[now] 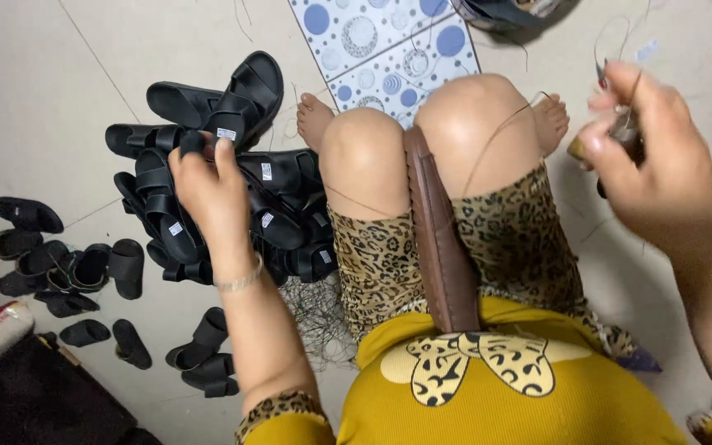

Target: Hand-sewing the sole of a brown sandal using a needle and thread while sitting on the floor.

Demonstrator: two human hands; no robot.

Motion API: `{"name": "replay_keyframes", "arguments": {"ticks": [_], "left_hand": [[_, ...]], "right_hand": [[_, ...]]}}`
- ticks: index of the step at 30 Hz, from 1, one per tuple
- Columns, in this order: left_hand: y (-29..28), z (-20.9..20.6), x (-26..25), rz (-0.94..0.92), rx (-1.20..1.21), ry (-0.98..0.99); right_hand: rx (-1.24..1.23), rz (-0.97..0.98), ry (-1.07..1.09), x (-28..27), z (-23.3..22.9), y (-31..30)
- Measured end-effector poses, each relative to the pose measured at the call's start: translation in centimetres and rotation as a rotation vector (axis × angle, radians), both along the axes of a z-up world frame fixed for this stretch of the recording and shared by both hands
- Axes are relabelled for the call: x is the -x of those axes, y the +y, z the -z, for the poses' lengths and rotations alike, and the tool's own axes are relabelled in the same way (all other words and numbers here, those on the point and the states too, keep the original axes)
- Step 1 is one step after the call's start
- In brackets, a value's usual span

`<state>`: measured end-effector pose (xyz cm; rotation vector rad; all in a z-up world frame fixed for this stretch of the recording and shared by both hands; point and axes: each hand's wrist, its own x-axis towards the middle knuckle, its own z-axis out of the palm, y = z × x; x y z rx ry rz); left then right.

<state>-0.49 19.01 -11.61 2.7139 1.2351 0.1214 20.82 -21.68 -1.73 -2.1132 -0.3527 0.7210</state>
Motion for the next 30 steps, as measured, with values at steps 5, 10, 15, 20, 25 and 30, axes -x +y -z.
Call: {"name": "replay_keyframes", "arguments": {"ticks": [5, 10, 15, 20, 25, 30], "left_hand": [[-13.0, -11.3, -3.4, 0.451, 1.104, -0.746], [-15.1, -9.5, -2.6, 0.641, 1.158, -0.1], [-15.2, -8.2, -2.3, 0.731, 1.079, -0.072], [-16.4, -5.8, -1.8, 0.761, 0.864, -0.163], [-16.4, -4.0, -1.5, 0.744, 0.738, -0.175], [-16.8, -3.3, -0.5, 0.763, 0.612, -0.346]], "right_hand": [[0.212, -0.802, -0.069, 3.3, 0.1, -0.5], [0.315, -0.95, -0.212, 3.6, 1.3, 0.1], [0.198, -0.934, -0.404, 3.8, 1.2, 0.3], [0.54, -1.103, -0.715, 4.4, -1.1, 1.5], [0.359, -1.017, -0.545, 4.0, -0.5, 5.8], [0.559, -0.979, 0.004, 3.5, -1.3, 7.2]]}}
